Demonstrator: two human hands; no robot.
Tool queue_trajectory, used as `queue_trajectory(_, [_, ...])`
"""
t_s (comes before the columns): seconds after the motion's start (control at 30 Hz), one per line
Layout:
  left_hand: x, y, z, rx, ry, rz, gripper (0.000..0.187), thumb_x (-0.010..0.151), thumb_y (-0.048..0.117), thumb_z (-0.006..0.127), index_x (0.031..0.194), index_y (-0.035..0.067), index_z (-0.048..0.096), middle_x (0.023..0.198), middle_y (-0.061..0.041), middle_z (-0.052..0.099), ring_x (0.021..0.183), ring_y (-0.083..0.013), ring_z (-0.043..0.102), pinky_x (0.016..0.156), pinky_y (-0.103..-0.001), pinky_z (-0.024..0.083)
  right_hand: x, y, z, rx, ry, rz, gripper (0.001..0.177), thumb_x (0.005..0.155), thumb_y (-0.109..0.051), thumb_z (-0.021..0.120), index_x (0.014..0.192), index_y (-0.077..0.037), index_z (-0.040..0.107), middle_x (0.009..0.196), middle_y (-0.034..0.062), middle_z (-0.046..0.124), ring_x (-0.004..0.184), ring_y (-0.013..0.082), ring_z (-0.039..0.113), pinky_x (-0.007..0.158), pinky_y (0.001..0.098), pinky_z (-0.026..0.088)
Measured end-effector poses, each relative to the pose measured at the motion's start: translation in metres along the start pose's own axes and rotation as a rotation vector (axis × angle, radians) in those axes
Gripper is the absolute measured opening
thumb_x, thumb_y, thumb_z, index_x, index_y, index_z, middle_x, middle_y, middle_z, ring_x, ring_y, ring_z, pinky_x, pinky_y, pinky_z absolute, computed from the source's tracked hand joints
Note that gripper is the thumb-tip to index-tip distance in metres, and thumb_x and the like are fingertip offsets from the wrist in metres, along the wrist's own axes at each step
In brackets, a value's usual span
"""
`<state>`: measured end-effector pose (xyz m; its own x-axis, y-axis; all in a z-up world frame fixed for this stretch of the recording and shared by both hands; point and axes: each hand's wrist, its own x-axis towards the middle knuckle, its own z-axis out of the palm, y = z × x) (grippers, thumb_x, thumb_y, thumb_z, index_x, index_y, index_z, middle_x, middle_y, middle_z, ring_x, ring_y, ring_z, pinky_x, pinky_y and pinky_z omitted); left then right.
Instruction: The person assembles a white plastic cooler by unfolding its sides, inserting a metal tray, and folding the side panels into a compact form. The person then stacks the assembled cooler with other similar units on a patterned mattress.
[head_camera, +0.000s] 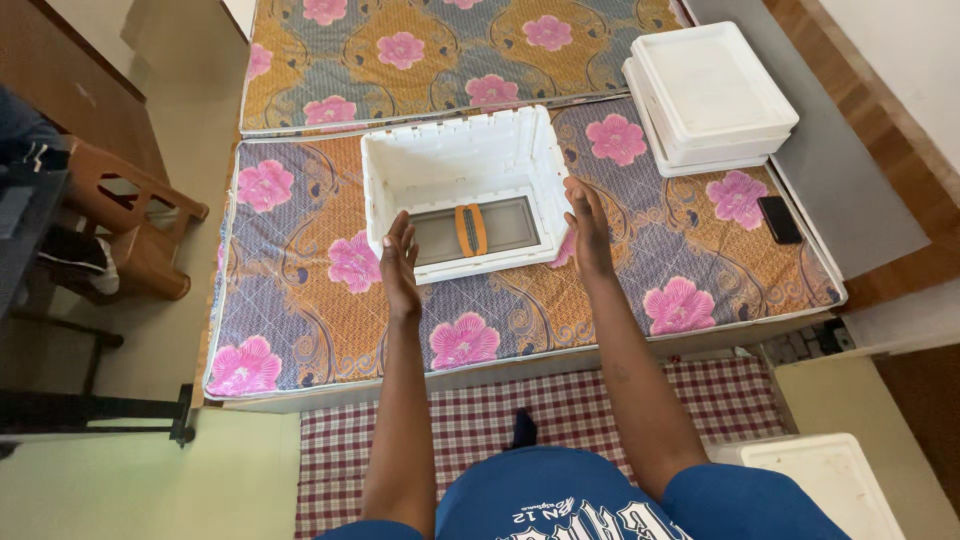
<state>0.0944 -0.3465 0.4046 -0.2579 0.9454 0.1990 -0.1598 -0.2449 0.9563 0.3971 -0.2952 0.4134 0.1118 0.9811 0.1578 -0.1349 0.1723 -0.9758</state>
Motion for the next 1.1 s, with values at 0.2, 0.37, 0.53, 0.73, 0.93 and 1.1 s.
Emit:
queue_trajectory(0.2, [-0.044,0.023,-0.017,-0.051,-0.03,0.047,0.082,0.103,0.068,0.032,0.158,0.007,0.039,0.166,-0.016,0.038,0.155,-0.0364,0.032,0.126,-0.053,0.027,-0.052,-0.019,0.001,0.029,-0.009,0.0,0.08,0.099,-0.068,0.049,0.151,-0.007,0.046,0.157,0.0153,0.046,0.149,0.0292,0.038,0.118,0.045,0.03])
queue_trajectory(0.37, [-0.077,0.038,-0.032,-0.034,-0.02,0.036,0.082,0.102,0.068,0.033,0.157,0.008,0.041,0.166,-0.016,0.038,0.155,-0.0367,0.033,0.126,-0.053,0.027,-0.101,-0.036,0.0,-0.003,-0.028,-0.026,0.081,0.099,-0.069,0.049,0.152,-0.007,0.046,0.154,0.0156,0.047,0.145,0.0288,0.042,0.117,0.0465,0.034])
queue_trajectory(0.53, [-0.109,0.045,-0.049,-0.044,-0.024,0.01,0.083,0.101,0.069,0.032,0.158,0.009,0.04,0.166,-0.015,0.038,0.156,-0.0366,0.031,0.126,-0.054,0.026,-0.134,-0.045,0.002,-0.028,-0.004,0.006,0.083,0.097,-0.07,0.047,0.152,-0.009,0.043,0.155,0.0127,0.045,0.143,0.0248,0.042,0.112,0.0453,0.035])
queue_trajectory(0.73, [-0.122,0.048,-0.06,0.009,0.005,-0.007,0.083,0.1,0.07,0.033,0.157,0.011,0.042,0.165,-0.015,0.04,0.155,-0.0369,0.034,0.125,-0.055,0.027,-0.145,-0.041,0.012,-0.003,-0.017,0.008,0.083,0.098,-0.07,0.05,0.152,-0.007,0.046,0.153,0.0174,0.05,0.142,0.0307,0.045,0.114,0.045,0.036])
queue_trajectory(0.93, [-0.095,0.036,-0.065,0.002,0.023,0.018,0.083,0.1,0.069,0.034,0.157,0.01,0.042,0.164,-0.014,0.041,0.154,-0.0367,0.035,0.125,-0.054,0.028,-0.11,-0.032,0.027,-0.012,-0.023,0.003,0.084,0.098,-0.069,0.05,0.152,-0.005,0.042,0.157,0.0166,0.045,0.148,0.0327,0.041,0.118,0.0473,0.034])
queue_trajectory(1.1, [-0.045,0.029,-0.067,-0.055,0.025,0.002,0.079,0.103,0.066,0.035,0.158,0.009,0.041,0.165,-0.012,0.04,0.153,-0.0361,0.036,0.124,-0.054,0.027,-0.052,-0.033,0.036,-0.001,-0.004,-0.006,0.085,0.097,-0.069,0.05,0.153,-0.005,0.04,0.158,0.0165,0.044,0.148,0.033,0.042,0.117,0.0495,0.036])
